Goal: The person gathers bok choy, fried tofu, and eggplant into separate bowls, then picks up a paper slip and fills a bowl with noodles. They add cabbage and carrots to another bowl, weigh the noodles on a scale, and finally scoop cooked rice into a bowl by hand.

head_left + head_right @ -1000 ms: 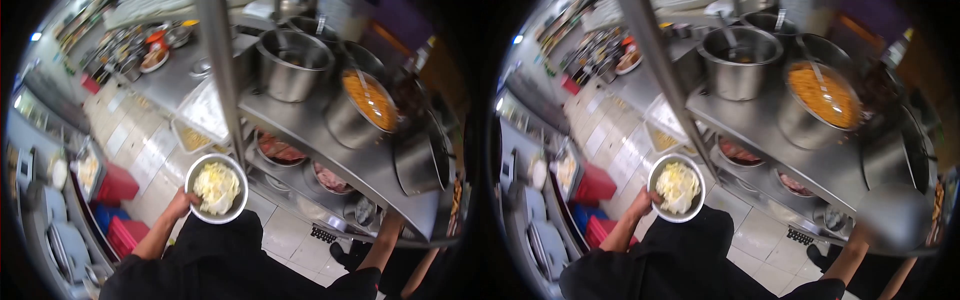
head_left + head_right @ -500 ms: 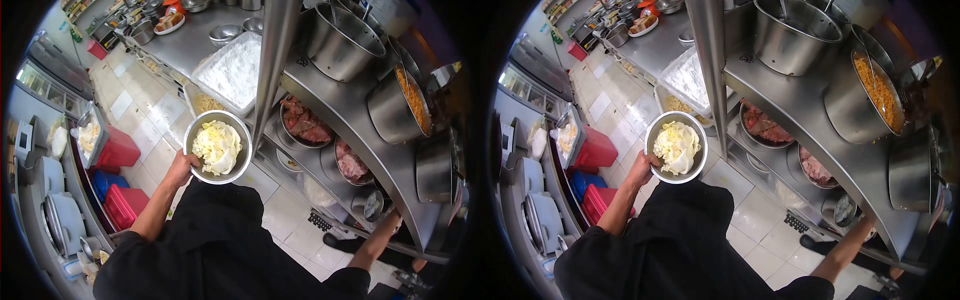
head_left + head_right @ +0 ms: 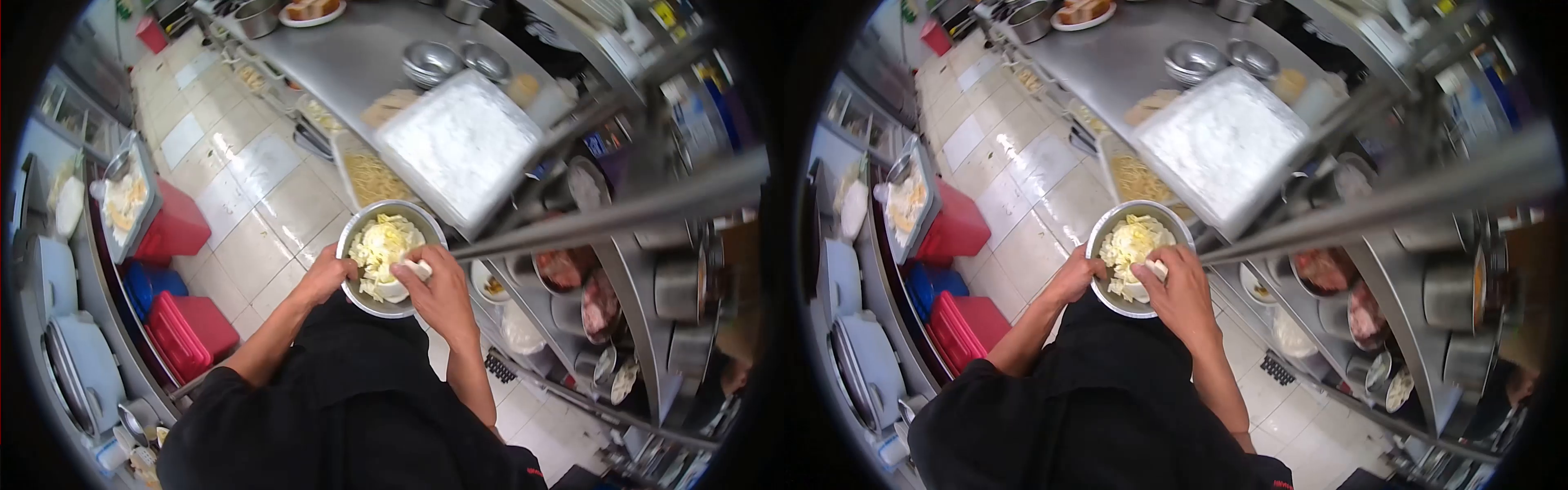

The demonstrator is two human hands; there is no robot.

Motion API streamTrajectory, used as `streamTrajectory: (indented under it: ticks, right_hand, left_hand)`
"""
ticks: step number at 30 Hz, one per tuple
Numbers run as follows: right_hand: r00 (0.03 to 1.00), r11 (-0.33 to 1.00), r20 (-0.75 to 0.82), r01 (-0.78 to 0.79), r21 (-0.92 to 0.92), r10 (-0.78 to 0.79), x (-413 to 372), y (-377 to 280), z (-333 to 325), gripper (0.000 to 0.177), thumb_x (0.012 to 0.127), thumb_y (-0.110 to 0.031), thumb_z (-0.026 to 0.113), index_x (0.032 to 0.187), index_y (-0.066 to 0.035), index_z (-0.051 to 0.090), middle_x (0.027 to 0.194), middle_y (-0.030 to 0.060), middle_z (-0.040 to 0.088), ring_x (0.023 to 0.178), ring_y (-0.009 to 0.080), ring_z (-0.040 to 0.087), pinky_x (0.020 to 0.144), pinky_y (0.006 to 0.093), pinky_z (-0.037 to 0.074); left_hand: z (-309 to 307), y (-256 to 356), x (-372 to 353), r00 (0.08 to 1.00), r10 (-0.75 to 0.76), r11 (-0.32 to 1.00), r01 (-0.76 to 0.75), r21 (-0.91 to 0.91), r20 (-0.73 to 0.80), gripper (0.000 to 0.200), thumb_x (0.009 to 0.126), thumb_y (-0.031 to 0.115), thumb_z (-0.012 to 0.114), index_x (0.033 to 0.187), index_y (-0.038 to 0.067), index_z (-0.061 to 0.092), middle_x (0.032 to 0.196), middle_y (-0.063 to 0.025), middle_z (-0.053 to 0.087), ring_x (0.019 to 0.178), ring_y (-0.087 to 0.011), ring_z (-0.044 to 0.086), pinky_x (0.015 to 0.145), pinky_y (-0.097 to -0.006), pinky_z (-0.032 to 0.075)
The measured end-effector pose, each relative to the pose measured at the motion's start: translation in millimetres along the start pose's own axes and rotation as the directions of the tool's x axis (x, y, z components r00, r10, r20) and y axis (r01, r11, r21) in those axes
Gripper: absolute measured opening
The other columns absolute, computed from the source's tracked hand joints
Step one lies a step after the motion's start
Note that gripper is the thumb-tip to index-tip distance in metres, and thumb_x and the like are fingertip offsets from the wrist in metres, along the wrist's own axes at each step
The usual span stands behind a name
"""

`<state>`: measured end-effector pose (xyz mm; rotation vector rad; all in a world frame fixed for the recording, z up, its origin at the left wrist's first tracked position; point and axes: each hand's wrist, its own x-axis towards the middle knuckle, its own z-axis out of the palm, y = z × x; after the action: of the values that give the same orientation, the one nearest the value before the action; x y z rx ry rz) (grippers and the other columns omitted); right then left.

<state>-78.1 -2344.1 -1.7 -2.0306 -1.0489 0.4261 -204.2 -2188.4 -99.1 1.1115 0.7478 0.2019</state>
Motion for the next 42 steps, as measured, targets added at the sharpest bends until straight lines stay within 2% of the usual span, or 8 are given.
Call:
streamTrajectory:
  ticks: [16, 19, 25, 33, 36, 38, 39, 42]
  right_hand:
    - [0.994, 0.821, -0.010, -0.086, 0.565, 0.111, 224, -51, 215, 0.017, 0.085, 0.001, 0.054, 0.102, 0.003, 0.057, 0.091, 0.0092, 0.062, 0.075, 0.0139, 0.062, 0.058, 0.0232, 0.050]
    - [0.996, 0.998, 0.085, 0.009, -0.057, -0.004, 269, 13, 258, 0.016, 0.076, -0.001, 0.060, 0.092, 0.001, 0.060, 0.086, 0.0120, 0.062, 0.072, 0.0223, 0.061, 0.065, 0.0323, 0.048]
    - [0.942, 0.931, -0.003, 0.330, -0.158, -0.335, 442, 94, 400, 0.019, 0.073, 0.000, 0.057, 0.092, 0.000, 0.061, 0.092, 0.0177, 0.061, 0.090, 0.0374, 0.054, 0.085, 0.0425, 0.040]
    - [0.994, 0.726, 0.068, -0.013, -0.688, 0.082, 656, 167, 500, 0.044, 0.084, -0.018, 0.055, 0.125, -0.004, 0.049, 0.132, 0.0170, 0.046, 0.125, 0.0339, 0.038, 0.105, 0.0351, 0.029]
    - [0.995, 0.836, -0.026, -0.091, -0.541, 0.091, 671, 208, 522, 0.054, 0.080, -0.019, 0.059, 0.130, -0.005, 0.044, 0.135, 0.0156, 0.042, 0.127, 0.0301, 0.037, 0.106, 0.0331, 0.027]
    - [0.954, 0.769, -0.041, -0.215, 0.603, 0.298, 683, 289, 551, 0.060, 0.080, -0.020, 0.062, 0.133, -0.006, 0.039, 0.140, 0.0145, 0.037, 0.131, 0.0266, 0.031, 0.109, 0.0315, 0.021]
    - [0.952, 0.766, -0.040, -0.218, 0.604, 0.303, 685, 299, 543, 0.060, 0.080, -0.020, 0.062, 0.133, -0.006, 0.039, 0.140, 0.0145, 0.037, 0.131, 0.0266, 0.031, 0.109, 0.0315, 0.021]
    - [0.995, 0.948, 0.095, 0.017, -0.318, 0.014, 668, 307, 517, 0.059, 0.084, -0.025, 0.060, 0.135, -0.007, 0.037, 0.142, 0.0142, 0.033, 0.133, 0.0260, 0.026, 0.109, 0.0313, 0.017]
  left_hand:
    - [-239, 26, 44, 0.891, -0.072, 0.950, -0.076, -0.304, -0.449, 0.053, 0.059, -0.002, 0.045, 0.112, -0.010, 0.047, 0.078, -0.0154, 0.057, 0.054, -0.0220, 0.056, 0.039, -0.0311, 0.048]
    - [-284, 14, 63, 0.834, -0.131, 0.932, -0.080, -0.352, -0.535, 0.048, 0.058, -0.003, 0.047, 0.105, -0.011, 0.049, 0.081, -0.0133, 0.058, 0.059, -0.0200, 0.055, 0.046, -0.0295, 0.046]
    - [-364, 2, 151, 0.724, -0.202, 0.890, -0.145, -0.433, -0.659, 0.041, 0.057, 0.002, 0.049, 0.096, -0.008, 0.054, 0.080, -0.0090, 0.058, 0.065, -0.0171, 0.054, 0.055, -0.0268, 0.043]
    - [-431, 12, 281, 0.754, -0.152, 0.934, -0.101, -0.342, -0.639, 0.033, 0.061, 0.001, 0.048, 0.093, -0.007, 0.053, 0.082, -0.0073, 0.057, 0.069, -0.0153, 0.054, 0.061, -0.0259, 0.044]
    - [-436, 41, 317, 0.749, -0.193, 0.901, -0.120, -0.417, -0.634, 0.022, 0.063, 0.002, 0.051, 0.084, -0.003, 0.054, 0.071, -0.0030, 0.055, 0.062, -0.0116, 0.049, 0.054, -0.0244, 0.039]
    - [-447, 47, 337, 0.785, -0.201, 0.904, -0.082, -0.420, -0.586, 0.025, 0.063, -0.001, 0.051, 0.087, -0.003, 0.054, 0.074, -0.0033, 0.056, 0.064, -0.0120, 0.050, 0.057, -0.0246, 0.040]
    - [-447, 52, 348, 0.787, -0.201, 0.886, -0.109, -0.452, -0.583, 0.026, 0.063, -0.001, 0.051, 0.089, -0.003, 0.054, 0.076, -0.0038, 0.056, 0.064, -0.0122, 0.050, 0.057, -0.0246, 0.041]
    - [-445, 62, 366, 0.801, -0.198, 0.863, -0.131, -0.488, -0.565, 0.028, 0.063, -0.002, 0.050, 0.091, -0.004, 0.053, 0.077, -0.0060, 0.057, 0.062, -0.0139, 0.052, 0.055, -0.0259, 0.043]
